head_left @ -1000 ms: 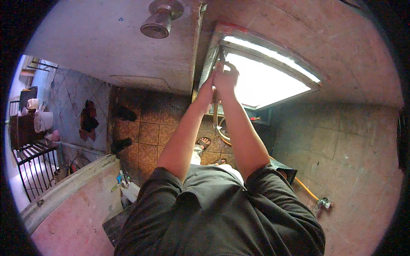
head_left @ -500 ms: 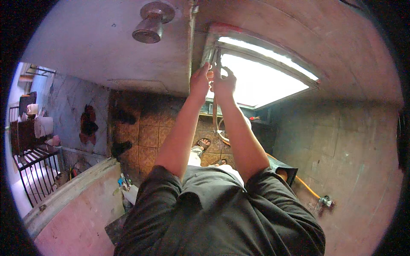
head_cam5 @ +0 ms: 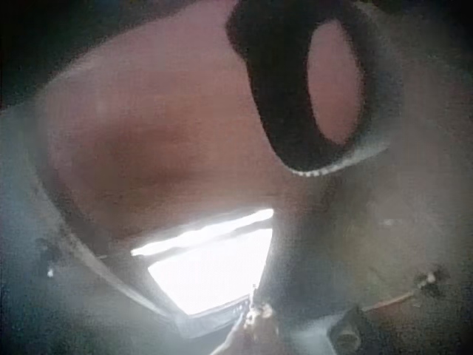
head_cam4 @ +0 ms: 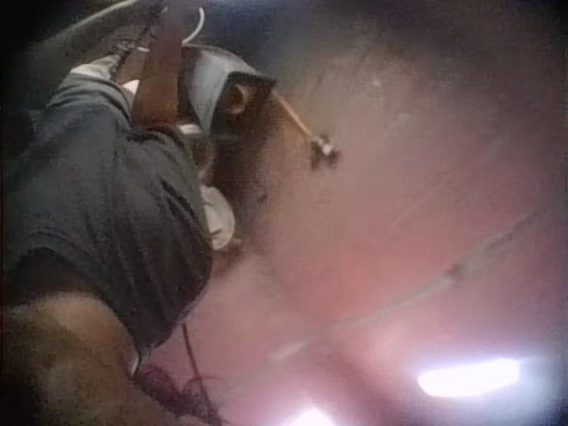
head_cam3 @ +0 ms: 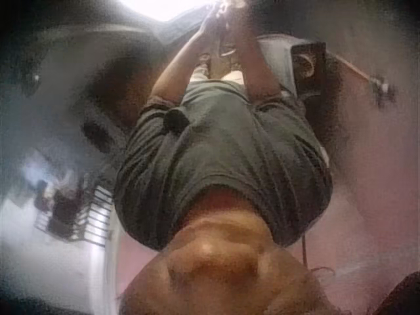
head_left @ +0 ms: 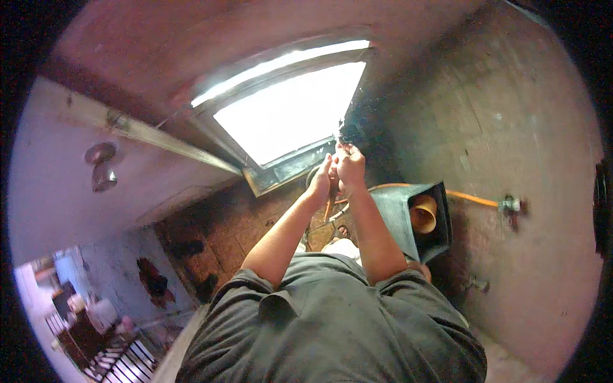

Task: The person cleans a ceiling skylight using a hose nozzle to spray water and a yellow cup to pour water over the glass. They repeatedly spray and pour water while standing on the floor.

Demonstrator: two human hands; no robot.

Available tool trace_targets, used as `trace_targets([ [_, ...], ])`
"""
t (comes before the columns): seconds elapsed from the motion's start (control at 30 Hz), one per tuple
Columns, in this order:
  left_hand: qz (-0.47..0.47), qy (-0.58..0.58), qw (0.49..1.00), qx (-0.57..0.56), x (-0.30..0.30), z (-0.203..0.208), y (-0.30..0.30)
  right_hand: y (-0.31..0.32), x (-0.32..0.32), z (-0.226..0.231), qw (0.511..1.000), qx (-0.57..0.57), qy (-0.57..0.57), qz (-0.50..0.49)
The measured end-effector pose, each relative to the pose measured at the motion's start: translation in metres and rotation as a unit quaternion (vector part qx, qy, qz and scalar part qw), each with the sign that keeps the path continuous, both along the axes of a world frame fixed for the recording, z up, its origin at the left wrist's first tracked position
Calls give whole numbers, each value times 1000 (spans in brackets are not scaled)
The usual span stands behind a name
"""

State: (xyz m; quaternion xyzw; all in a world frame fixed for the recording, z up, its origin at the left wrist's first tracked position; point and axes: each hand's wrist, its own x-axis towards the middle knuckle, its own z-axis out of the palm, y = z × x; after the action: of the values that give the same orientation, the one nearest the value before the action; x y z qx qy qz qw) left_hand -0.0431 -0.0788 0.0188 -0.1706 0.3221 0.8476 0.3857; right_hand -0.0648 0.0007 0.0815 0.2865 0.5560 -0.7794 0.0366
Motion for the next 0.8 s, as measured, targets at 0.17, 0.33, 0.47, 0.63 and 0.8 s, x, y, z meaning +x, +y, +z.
trace_targets([
  [0.17, -123, -68, 973, -185, 37, 9, 73, 89, 21, -28, 951, 180, -35, 249],
  [0.33, -142, -88, 967, -193, 52, -8, 87, 118, 46, -31, 940, 194, -51, 274],
  [0.47, -152, -107, 972, -142, 65, -12, 106, 123, 51, -30, 967, 74, -86, 228],
  [0.63, 34, -21, 996, -86, 86, -6, 151, 142, 55, -53, 994, -69, -35, 78],
  [0.8, -132, 90, 927, -341, 77, 30, 170, 215, 75, -14, 991, 33, -127, -15],
])
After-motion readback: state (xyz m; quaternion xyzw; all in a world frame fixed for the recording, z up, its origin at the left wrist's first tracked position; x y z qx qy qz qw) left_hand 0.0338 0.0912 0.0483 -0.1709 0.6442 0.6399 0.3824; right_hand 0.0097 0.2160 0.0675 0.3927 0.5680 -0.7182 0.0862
